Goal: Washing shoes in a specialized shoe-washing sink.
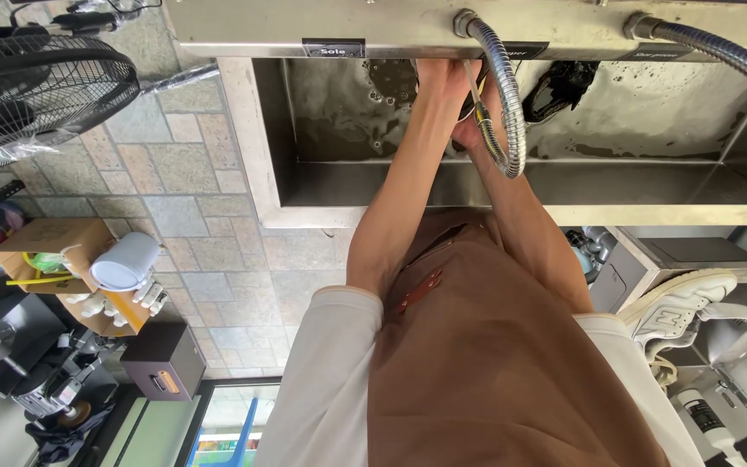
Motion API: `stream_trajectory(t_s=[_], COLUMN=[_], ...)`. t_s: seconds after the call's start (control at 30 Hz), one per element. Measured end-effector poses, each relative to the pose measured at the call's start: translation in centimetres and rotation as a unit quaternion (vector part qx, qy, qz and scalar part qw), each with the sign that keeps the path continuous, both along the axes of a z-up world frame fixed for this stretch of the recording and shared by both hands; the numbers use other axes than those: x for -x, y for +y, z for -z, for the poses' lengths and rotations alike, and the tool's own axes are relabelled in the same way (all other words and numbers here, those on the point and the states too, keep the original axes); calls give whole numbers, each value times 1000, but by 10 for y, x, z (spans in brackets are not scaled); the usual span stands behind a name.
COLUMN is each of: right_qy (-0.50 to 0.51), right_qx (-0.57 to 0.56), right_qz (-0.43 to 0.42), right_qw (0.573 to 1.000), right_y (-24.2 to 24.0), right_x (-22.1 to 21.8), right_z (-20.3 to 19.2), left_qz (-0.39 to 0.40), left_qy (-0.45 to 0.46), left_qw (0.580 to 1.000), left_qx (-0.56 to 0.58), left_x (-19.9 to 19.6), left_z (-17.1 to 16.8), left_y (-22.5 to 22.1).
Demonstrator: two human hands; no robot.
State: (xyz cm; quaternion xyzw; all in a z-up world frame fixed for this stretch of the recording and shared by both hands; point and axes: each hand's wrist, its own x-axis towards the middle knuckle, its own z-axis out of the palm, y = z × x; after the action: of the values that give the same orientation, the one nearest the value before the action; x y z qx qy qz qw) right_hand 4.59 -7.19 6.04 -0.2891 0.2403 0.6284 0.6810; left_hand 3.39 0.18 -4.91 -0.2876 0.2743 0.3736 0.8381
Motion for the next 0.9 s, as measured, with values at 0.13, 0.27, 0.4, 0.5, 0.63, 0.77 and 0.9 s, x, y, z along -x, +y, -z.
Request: stream_trajectory(t_s=[0.13,0.27,0.4,0.5,0.63,0.77,0.9], right_qy=[30,16,-10,-20,-41,-64,-13], right_qx=[45,59,-15,-29,-45,-65,-35], right_qz=[13,10,-11,-11,6,0,-3], right_qw=[998,998,1000,999,998,996,999], right_y=[6,4,3,6,7,1,-3], right_x=[-8,-8,-7,0,7,13,19], right_z=[1,-3,-16,-38,-48,-59,-62], left_qz=[-49,-19,12,30,14,16,2], left_qy=[-104,-28,27,28,-37,-36,-68], left_qw=[985,995,1000,999,995,993,986], left_qx=[-131,-95,-10,-34,-87,-112,-152], left_x=[-2,-2,-2,2,7,13,16], left_z=[31,-2,8,-32,-40,-53,-45], left_y=[-7,-2,-13,-6,-5,-6,-8])
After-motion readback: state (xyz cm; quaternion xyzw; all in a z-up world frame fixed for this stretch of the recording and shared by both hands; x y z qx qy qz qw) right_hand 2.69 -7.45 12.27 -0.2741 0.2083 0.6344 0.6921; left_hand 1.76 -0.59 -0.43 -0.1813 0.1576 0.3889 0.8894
